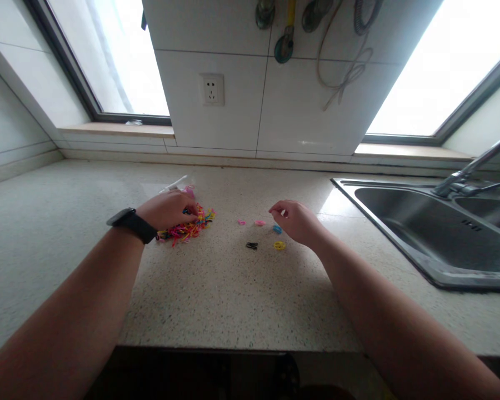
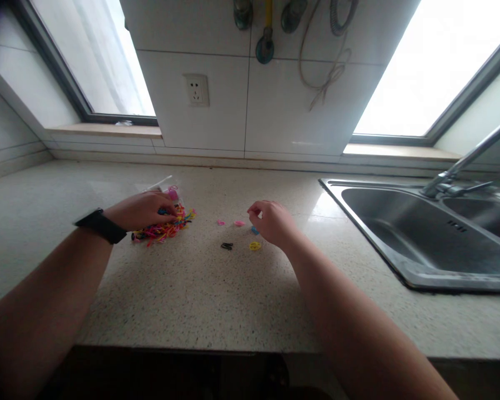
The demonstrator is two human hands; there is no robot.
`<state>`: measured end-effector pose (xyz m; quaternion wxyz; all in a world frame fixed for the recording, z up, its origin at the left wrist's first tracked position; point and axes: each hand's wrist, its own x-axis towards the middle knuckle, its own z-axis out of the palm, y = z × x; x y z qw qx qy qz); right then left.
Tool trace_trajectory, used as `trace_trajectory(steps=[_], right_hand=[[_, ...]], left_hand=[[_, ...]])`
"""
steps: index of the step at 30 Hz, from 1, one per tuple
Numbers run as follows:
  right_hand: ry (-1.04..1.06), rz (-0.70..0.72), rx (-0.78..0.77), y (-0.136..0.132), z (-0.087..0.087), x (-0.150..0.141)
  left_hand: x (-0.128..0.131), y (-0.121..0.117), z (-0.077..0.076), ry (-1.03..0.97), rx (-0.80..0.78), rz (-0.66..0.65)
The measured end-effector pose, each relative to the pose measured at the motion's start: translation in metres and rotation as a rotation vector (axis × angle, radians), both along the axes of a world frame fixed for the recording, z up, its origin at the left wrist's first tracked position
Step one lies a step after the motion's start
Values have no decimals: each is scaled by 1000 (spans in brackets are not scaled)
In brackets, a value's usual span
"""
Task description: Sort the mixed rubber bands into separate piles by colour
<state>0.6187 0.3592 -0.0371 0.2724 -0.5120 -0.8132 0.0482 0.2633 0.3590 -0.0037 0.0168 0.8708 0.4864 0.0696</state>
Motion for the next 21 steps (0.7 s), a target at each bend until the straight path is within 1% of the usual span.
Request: trace_trajectory(steps=[6, 11, 18, 21], right_hand=[[-7, 6, 7, 0, 0, 0], [0, 6, 12, -1, 0, 0], [7, 13, 11, -1, 0, 0], [7, 15, 13, -1, 0, -1]], left_hand=[[-3, 2, -5, -20, 37, -19], [-2, 1, -4, 20, 71, -4], [0, -2, -1, -39, 48, 45], [1, -1, -1, -35, -6, 34]])
